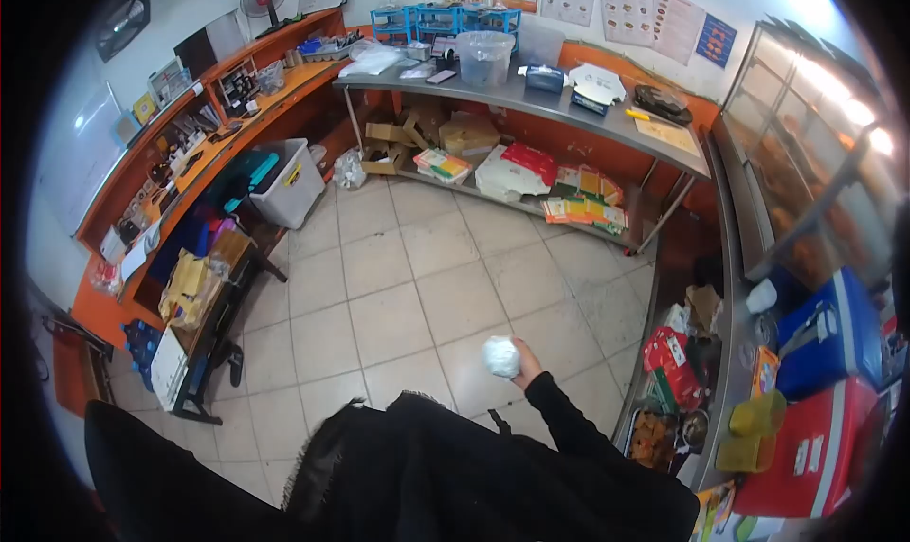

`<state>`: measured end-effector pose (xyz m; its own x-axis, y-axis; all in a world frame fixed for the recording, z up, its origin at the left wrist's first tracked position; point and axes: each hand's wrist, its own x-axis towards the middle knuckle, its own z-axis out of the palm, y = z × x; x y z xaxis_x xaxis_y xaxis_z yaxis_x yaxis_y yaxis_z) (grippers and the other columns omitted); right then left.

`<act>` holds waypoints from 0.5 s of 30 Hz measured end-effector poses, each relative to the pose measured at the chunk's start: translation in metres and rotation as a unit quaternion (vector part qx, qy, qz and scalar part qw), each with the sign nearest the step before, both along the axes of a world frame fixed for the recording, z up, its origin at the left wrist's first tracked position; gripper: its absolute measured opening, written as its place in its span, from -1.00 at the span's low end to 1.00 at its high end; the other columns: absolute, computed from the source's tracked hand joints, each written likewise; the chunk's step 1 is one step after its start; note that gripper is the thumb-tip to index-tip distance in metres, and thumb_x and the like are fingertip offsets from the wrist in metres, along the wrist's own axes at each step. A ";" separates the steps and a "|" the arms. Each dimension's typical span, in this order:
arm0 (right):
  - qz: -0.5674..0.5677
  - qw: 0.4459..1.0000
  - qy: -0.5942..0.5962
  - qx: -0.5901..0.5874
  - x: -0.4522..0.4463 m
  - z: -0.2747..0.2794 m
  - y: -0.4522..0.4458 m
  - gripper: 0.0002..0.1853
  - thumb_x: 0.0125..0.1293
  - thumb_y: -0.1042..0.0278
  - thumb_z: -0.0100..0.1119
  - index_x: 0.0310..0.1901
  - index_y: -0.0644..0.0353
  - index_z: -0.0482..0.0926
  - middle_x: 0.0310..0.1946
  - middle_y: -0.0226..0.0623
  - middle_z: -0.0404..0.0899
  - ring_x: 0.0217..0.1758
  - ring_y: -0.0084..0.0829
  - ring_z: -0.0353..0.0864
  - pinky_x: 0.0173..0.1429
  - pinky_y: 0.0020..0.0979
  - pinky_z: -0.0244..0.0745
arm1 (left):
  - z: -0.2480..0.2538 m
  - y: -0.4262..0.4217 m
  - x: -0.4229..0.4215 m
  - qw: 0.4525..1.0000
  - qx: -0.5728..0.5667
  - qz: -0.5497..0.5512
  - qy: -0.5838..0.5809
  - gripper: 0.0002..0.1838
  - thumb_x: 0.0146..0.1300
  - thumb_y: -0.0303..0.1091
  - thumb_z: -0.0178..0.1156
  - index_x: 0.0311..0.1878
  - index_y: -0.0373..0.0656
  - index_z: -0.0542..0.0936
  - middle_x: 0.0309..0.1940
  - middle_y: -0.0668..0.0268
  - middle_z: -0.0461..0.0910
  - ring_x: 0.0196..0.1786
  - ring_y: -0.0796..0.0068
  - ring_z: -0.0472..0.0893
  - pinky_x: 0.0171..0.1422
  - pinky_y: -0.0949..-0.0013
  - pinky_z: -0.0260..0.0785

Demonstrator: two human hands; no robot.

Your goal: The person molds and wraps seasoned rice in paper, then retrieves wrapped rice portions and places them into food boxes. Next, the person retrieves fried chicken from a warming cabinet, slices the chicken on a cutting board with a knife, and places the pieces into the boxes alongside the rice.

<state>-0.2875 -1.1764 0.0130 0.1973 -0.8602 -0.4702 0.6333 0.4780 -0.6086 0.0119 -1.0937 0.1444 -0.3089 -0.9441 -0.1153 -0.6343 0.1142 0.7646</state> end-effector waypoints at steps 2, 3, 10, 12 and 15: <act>0.050 0.998 0.008 -0.022 0.019 0.010 -0.046 -0.60 0.21 0.07 -0.25 -0.09 0.22 0.33 -0.22 -0.26 0.46 -0.19 -0.38 0.48 -0.12 -0.34 0.40 | -0.011 -0.035 0.006 1.000 0.006 0.011 0.004 -0.41 -0.11 -0.04 0.09 -0.01 -0.15 0.29 0.03 0.15 0.22 0.10 0.13 0.18 0.14 0.12 -0.02; 0.075 0.997 0.016 -0.020 0.027 0.020 -0.066 -0.60 0.20 0.07 -0.23 -0.10 0.22 0.33 -0.22 -0.26 0.47 -0.20 -0.37 0.49 -0.13 -0.34 0.41 | -0.018 -0.054 0.008 1.000 0.009 0.013 0.006 -0.41 -0.11 -0.04 0.09 -0.01 -0.15 0.29 0.03 0.14 0.22 0.09 0.13 0.19 0.14 0.12 -0.02; 0.023 0.996 -0.047 0.077 0.033 -0.005 -0.164 -0.58 0.20 0.05 -0.23 -0.10 0.23 0.32 -0.19 -0.23 0.44 -0.16 -0.33 0.47 -0.05 -0.29 0.37 | -0.047 -0.210 0.001 0.999 0.021 -0.017 0.022 -0.41 -0.13 -0.06 0.11 -0.02 -0.16 0.30 0.02 0.13 0.22 0.09 0.11 0.19 0.13 0.12 -0.01; -0.005 0.994 -0.047 0.101 0.016 -0.016 -0.190 -0.58 0.20 0.04 -0.23 -0.09 0.22 0.31 -0.17 -0.24 0.43 -0.14 -0.33 0.46 -0.02 -0.27 0.35 | -0.047 -0.263 -0.008 0.998 0.017 -0.046 0.026 -0.41 -0.14 -0.07 0.12 -0.02 -0.16 0.30 0.02 0.13 0.22 0.08 0.11 0.19 0.13 0.12 -0.01; -0.070 0.992 0.006 0.101 -0.023 -0.030 -0.225 -0.58 0.20 0.03 -0.26 -0.08 0.19 0.30 -0.17 -0.25 0.43 -0.14 -0.33 0.46 -0.05 -0.27 0.36 | -0.043 -0.346 -0.033 0.994 0.004 -0.105 0.027 -0.41 -0.15 -0.08 0.13 -0.02 -0.17 0.30 0.02 0.12 0.22 0.08 0.10 0.19 0.13 0.13 0.00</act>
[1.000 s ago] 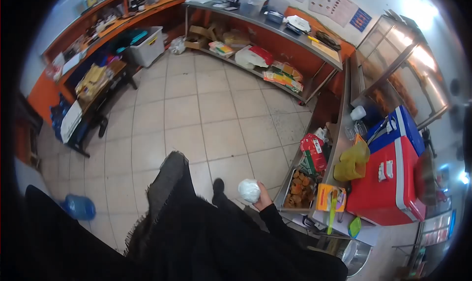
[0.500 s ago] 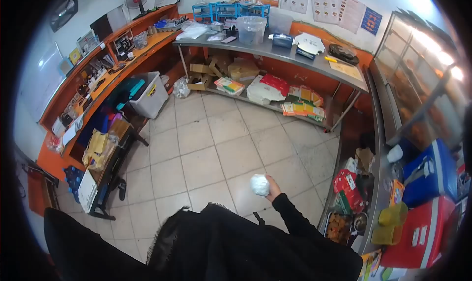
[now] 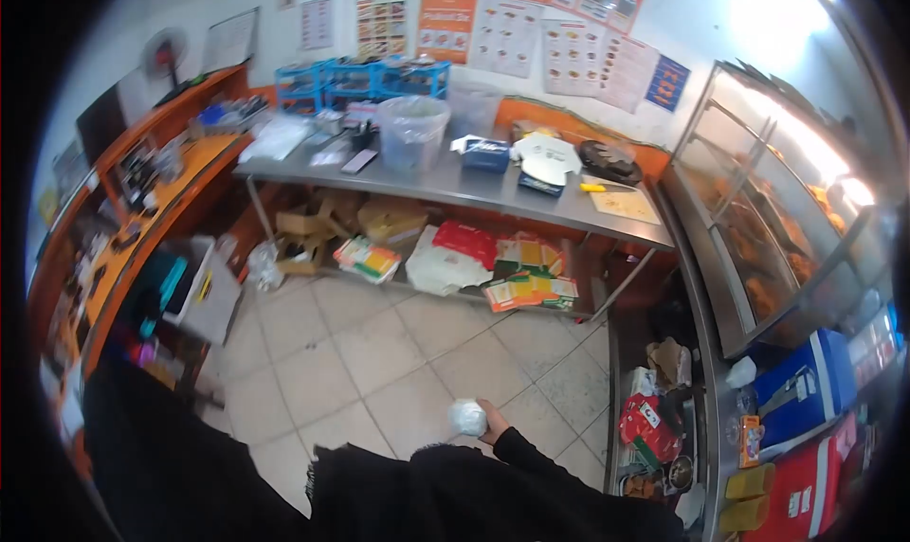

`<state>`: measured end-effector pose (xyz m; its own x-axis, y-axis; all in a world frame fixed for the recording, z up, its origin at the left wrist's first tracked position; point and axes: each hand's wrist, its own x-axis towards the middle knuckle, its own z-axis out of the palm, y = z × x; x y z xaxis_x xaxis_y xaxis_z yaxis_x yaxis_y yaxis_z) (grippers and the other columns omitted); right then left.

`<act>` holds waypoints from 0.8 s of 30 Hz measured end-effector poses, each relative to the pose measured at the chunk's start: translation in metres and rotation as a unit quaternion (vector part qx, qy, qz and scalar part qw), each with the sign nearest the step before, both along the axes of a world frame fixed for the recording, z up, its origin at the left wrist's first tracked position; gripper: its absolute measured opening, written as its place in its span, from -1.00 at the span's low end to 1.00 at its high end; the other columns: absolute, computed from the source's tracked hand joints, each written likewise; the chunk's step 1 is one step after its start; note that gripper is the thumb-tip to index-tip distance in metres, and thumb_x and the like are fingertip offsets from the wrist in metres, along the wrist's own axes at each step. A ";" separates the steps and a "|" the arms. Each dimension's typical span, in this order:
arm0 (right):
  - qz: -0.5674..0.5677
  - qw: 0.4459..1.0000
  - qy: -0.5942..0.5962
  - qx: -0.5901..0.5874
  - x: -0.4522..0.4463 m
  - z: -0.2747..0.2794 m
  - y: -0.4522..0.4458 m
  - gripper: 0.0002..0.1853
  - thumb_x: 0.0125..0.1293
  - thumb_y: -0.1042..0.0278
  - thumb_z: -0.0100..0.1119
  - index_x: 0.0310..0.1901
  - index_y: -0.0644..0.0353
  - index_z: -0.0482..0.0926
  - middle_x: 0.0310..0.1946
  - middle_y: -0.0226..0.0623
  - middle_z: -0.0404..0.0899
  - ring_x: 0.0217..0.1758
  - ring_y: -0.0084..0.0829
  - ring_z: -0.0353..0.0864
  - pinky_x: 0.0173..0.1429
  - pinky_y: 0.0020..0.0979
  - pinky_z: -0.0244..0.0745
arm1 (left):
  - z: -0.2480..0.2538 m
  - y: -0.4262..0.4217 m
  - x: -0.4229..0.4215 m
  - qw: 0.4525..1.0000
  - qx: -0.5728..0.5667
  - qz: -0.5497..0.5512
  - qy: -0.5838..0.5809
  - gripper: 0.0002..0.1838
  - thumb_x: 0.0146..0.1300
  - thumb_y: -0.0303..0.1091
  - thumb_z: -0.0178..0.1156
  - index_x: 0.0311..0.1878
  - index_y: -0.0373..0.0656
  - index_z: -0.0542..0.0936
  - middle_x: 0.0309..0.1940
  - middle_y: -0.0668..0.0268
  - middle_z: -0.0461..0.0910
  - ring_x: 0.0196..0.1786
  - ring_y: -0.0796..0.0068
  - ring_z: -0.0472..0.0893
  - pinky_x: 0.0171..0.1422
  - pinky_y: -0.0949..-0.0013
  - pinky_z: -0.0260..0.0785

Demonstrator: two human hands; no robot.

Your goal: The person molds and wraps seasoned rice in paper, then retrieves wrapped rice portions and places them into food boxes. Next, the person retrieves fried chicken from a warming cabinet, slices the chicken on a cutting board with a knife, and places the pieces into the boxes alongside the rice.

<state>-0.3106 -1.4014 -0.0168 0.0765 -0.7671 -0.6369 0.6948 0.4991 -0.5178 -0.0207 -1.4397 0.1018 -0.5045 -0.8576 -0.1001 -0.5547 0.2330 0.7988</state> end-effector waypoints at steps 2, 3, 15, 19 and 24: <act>-0.068 0.996 0.013 -0.060 -0.027 -0.016 -0.017 -0.55 0.19 0.02 -0.28 -0.06 0.21 0.32 -0.16 -0.24 0.43 -0.11 -0.32 0.44 -0.03 -0.24 0.34 | 0.006 -0.052 -0.018 0.999 -0.010 -0.047 -0.006 -0.41 -0.15 -0.08 0.14 -0.03 -0.17 0.31 0.02 0.12 0.23 0.08 0.10 0.19 0.12 0.13 0.00; -0.114 0.992 0.022 -0.043 -0.037 -0.012 -0.023 -0.55 0.18 0.02 -0.28 -0.07 0.21 0.33 -0.16 -0.23 0.43 -0.11 -0.31 0.44 -0.04 -0.23 0.34 | 0.008 -0.075 -0.029 0.997 -0.018 -0.069 -0.005 -0.41 -0.15 -0.08 0.14 -0.03 -0.17 0.31 0.02 0.12 0.23 0.08 0.10 0.20 0.12 0.13 0.00; -0.342 0.937 -0.002 -0.065 -0.187 -0.024 -0.195 -0.54 0.15 0.00 -0.24 -0.07 0.21 0.31 -0.17 -0.18 0.43 -0.13 -0.23 0.44 -0.03 -0.16 0.33 | 0.002 -0.273 -0.109 0.991 -0.005 -0.125 -0.056 -0.41 -0.19 -0.12 0.18 -0.04 -0.18 0.32 0.01 0.09 0.23 0.06 0.07 0.20 0.11 0.13 0.02; -0.341 0.933 0.050 -0.105 -0.233 0.005 -0.285 -0.55 0.15 0.00 -0.20 -0.06 0.18 0.30 -0.16 -0.21 0.43 -0.12 -0.25 0.44 -0.03 -0.19 0.34 | 0.010 -0.335 -0.133 0.988 -0.029 -0.139 -0.054 -0.41 -0.20 -0.13 0.19 -0.05 -0.19 0.32 0.00 0.08 0.23 0.06 0.07 0.21 0.10 0.14 0.03; -0.325 0.929 0.051 -0.171 -0.291 0.036 -0.378 -0.56 0.16 0.04 -0.18 -0.05 0.22 0.27 -0.15 -0.18 0.41 -0.11 -0.24 0.43 -0.03 -0.18 0.34 | 0.040 -0.419 -0.201 0.930 -0.254 -0.256 0.075 -0.40 -0.21 -0.14 0.21 -0.05 -0.20 0.33 0.00 0.07 0.23 0.05 0.06 0.21 0.10 0.14 0.04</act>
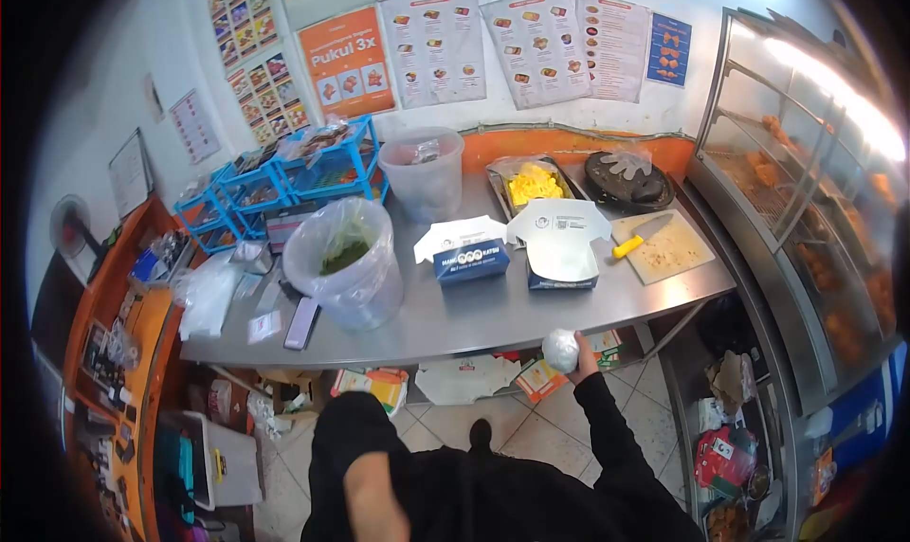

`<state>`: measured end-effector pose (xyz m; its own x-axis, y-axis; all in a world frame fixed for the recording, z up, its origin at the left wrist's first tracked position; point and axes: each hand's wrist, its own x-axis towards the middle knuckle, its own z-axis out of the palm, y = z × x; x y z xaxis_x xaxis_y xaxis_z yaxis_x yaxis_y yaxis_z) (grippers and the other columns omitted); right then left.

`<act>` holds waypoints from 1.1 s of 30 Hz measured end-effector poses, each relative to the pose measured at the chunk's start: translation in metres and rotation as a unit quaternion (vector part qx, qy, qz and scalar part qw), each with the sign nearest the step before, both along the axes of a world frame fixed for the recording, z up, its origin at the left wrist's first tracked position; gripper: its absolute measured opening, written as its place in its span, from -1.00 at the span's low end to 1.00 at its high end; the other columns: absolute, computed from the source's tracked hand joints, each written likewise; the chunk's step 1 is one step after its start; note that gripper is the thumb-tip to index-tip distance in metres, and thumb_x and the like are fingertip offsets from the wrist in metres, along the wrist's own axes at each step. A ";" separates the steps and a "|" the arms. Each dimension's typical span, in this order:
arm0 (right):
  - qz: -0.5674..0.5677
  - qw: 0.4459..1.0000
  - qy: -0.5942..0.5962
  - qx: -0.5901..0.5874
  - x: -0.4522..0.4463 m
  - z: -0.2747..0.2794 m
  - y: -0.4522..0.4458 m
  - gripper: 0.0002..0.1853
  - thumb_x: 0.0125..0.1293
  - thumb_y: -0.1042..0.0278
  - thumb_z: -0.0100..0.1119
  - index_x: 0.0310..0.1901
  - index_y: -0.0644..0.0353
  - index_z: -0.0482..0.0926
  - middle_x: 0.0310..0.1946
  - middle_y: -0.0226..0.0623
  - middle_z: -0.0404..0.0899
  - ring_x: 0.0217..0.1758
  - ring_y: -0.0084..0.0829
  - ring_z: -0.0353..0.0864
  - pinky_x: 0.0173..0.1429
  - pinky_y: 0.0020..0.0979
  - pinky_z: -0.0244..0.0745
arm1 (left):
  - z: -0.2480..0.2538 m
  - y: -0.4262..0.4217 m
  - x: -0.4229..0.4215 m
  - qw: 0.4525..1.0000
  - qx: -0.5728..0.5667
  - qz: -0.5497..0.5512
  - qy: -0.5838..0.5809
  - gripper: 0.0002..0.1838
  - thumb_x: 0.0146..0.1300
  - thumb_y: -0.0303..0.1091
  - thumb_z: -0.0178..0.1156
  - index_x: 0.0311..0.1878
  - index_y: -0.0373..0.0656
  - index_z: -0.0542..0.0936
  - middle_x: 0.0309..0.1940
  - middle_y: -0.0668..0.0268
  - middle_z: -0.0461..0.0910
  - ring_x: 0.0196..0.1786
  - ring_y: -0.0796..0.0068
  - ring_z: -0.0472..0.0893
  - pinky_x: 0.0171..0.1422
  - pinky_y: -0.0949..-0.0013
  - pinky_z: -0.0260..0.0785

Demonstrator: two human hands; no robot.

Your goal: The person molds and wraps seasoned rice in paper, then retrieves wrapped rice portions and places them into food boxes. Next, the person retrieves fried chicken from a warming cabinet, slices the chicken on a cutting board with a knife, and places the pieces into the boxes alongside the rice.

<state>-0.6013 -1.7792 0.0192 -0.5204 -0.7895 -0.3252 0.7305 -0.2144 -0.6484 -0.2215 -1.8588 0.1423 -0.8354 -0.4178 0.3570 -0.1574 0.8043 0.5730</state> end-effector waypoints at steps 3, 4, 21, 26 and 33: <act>-0.066 0.995 0.067 0.013 -0.023 0.042 -0.034 -0.61 0.16 0.12 -0.18 -0.10 0.26 0.31 -0.22 -0.17 0.43 -0.19 -0.29 0.48 -0.12 -0.27 0.40 | 0.029 -0.060 -0.099 0.965 -0.176 -0.105 0.164 -0.40 -0.22 -0.15 0.22 -0.06 -0.20 0.33 -0.01 0.07 0.24 0.05 0.05 0.21 0.10 0.14 0.04; -0.080 0.994 0.072 0.010 -0.034 0.050 -0.046 -0.64 0.15 0.19 -0.17 -0.13 0.31 0.33 -0.28 -0.17 0.45 -0.24 -0.32 0.49 -0.17 -0.31 0.42 | 0.039 -0.084 -0.147 0.959 -0.176 -0.107 0.193 -0.40 -0.22 -0.15 0.22 -0.06 -0.20 0.33 -0.01 0.07 0.24 0.05 0.05 0.21 0.09 0.14 0.04; 0.057 0.587 0.562 0.580 -0.115 0.005 -0.133 -0.62 0.12 -0.01 -0.27 -0.03 -0.21 0.34 -0.09 -0.12 0.27 0.00 -0.08 0.23 0.01 -0.04 0.14 | -0.077 -0.167 -0.214 0.991 -0.039 -0.063 -0.109 -0.82 0.04 -0.27 0.03 -0.29 -0.06 0.50 -0.57 0.28 0.44 -0.47 0.27 0.47 -0.38 0.30 0.30; -0.112 0.581 0.699 0.401 -0.103 0.005 -0.118 -0.64 0.07 0.08 -0.04 -0.08 -0.06 0.38 -0.20 -0.19 0.37 -0.14 -0.15 0.34 -0.05 -0.22 0.24 | -0.093 -0.180 -0.209 0.987 -0.034 -0.085 -0.131 -0.69 0.04 -0.22 0.03 -0.13 -0.09 0.42 -0.50 0.22 0.45 -0.42 0.21 0.46 -0.31 0.24 0.28; -0.346 0.421 0.648 0.533 -0.073 -0.017 0.067 -0.63 -0.11 0.25 0.15 -0.17 -0.03 0.43 -0.13 -0.12 0.31 -0.03 -0.13 0.24 0.01 -0.19 0.13 | -0.065 -0.175 -0.248 0.989 -0.078 -0.012 -0.129 -0.48 0.00 -0.19 0.05 0.01 -0.29 0.27 -0.33 0.04 0.40 -0.21 0.07 0.36 -0.10 0.14 0.14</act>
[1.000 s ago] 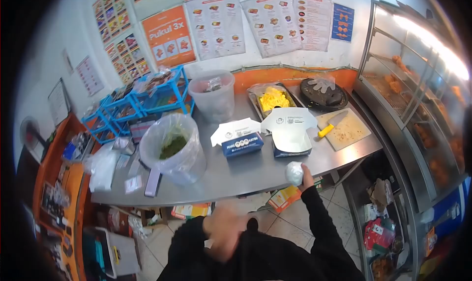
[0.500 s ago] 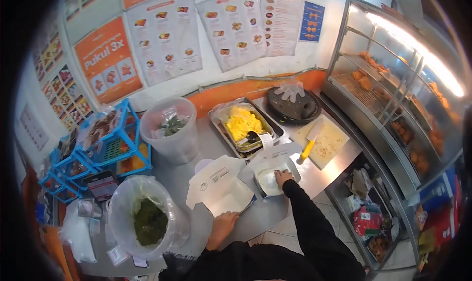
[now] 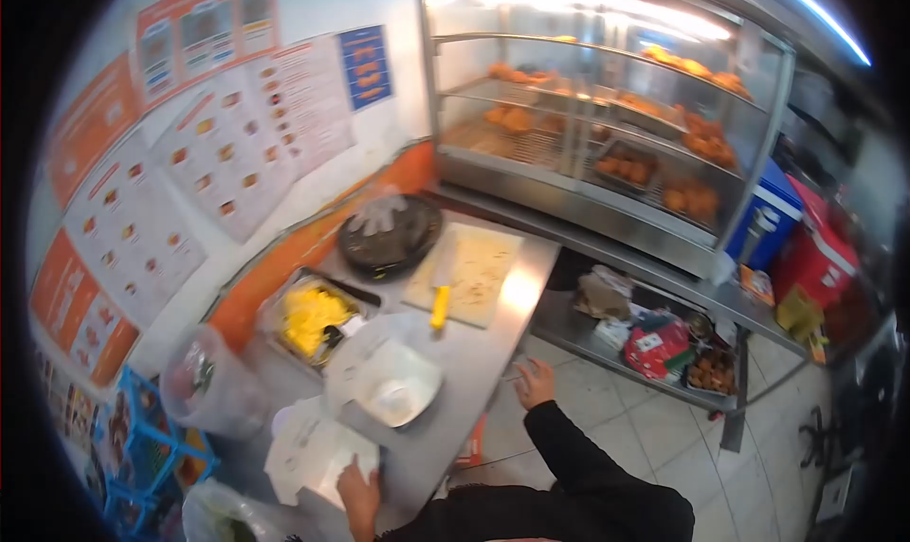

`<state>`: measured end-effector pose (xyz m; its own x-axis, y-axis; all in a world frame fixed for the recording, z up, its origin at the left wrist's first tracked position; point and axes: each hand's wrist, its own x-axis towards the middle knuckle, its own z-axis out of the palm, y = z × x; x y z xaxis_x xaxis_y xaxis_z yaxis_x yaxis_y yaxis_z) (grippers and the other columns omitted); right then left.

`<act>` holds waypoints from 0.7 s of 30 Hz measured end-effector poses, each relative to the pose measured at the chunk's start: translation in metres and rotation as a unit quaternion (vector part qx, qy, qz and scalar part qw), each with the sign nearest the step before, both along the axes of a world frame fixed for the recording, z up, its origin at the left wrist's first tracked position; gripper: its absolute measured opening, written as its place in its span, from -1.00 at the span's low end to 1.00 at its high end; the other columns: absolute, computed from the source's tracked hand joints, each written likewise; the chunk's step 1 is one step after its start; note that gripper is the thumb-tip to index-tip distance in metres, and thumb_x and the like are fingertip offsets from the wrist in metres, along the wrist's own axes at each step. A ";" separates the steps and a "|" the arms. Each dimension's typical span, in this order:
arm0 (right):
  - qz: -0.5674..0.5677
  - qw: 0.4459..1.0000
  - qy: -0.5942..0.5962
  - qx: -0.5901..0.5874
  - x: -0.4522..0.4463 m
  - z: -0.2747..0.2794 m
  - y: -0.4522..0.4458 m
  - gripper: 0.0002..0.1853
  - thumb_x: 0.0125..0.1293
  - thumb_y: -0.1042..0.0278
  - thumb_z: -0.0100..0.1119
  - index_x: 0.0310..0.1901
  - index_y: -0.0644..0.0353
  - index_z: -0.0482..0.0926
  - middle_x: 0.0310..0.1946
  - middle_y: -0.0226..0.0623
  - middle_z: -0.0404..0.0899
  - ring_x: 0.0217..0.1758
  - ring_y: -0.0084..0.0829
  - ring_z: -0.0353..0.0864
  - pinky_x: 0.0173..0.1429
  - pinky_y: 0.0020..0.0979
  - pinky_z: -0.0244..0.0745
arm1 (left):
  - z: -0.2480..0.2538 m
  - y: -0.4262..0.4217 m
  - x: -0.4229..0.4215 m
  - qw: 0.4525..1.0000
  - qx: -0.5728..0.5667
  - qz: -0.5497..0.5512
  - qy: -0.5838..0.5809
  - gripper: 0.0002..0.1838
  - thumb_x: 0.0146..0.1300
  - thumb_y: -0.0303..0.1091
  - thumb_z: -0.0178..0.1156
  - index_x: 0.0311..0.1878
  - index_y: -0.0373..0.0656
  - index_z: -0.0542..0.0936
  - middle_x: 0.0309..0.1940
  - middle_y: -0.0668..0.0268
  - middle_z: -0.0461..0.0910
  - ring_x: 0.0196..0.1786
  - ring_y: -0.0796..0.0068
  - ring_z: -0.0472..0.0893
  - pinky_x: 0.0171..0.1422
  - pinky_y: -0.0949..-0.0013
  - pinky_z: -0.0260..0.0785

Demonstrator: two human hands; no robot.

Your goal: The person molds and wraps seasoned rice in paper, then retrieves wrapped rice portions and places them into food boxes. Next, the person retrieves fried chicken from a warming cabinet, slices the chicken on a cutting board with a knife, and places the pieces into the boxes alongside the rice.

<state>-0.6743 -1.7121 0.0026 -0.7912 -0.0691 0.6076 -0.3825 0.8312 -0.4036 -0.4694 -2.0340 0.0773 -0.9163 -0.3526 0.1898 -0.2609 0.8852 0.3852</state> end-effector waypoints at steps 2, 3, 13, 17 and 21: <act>-0.174 0.981 -0.083 0.020 0.025 -0.061 0.102 -0.62 -0.17 0.24 0.17 -0.19 -0.06 0.45 -0.15 -0.12 0.34 -0.09 -0.13 0.30 -0.07 -0.18 0.21 | 0.020 0.021 -0.027 0.996 0.008 -0.069 0.060 -0.49 0.03 -0.21 0.02 0.01 -0.31 0.26 -0.27 0.00 0.37 -0.17 0.05 0.33 -0.04 0.14 0.09; -0.261 0.948 -0.183 0.012 0.052 -0.081 0.155 -0.58 -0.19 0.23 0.17 -0.16 -0.08 0.44 -0.21 -0.10 0.38 -0.13 -0.16 0.34 -0.10 -0.20 0.25 | 0.022 0.035 -0.042 0.992 -0.026 -0.090 0.080 -0.52 0.04 -0.23 0.01 0.02 -0.29 0.26 -0.26 0.03 0.37 -0.17 0.05 0.32 -0.03 0.15 0.09; -0.516 0.605 -0.588 -0.148 0.263 -0.176 0.443 -0.73 -0.05 0.18 0.08 -0.30 0.09 0.43 -0.40 -0.24 0.44 -0.31 -0.28 0.42 -0.24 -0.30 0.32 | 0.005 0.365 -0.197 0.797 0.056 -0.600 0.039 -0.71 0.05 -0.23 0.03 -0.18 -0.16 0.44 -0.35 0.19 0.47 -0.23 0.23 0.44 -0.13 0.27 0.21; -0.530 0.697 -0.446 -0.183 0.216 -0.163 0.519 -0.77 -0.06 0.24 0.12 -0.37 0.13 0.42 -0.47 -0.28 0.44 -0.39 -0.33 0.43 -0.32 -0.35 0.33 | 0.002 0.500 -0.228 0.635 0.114 -0.763 -0.047 -0.70 0.12 -0.14 -0.05 -0.22 -0.15 0.47 -0.36 0.19 0.48 -0.24 0.23 0.45 -0.15 0.27 0.26; -0.506 0.837 -0.145 -0.150 0.128 -0.105 0.609 -0.81 -0.08 0.31 0.16 -0.43 0.18 0.41 -0.54 -0.31 0.44 -0.47 -0.39 0.44 -0.39 -0.39 0.34 | 0.032 0.628 -0.272 0.539 0.161 -0.826 -0.039 -0.72 0.13 -0.18 -0.06 -0.35 -0.22 0.48 -0.44 0.13 0.47 -0.33 0.18 0.47 -0.26 0.27 0.30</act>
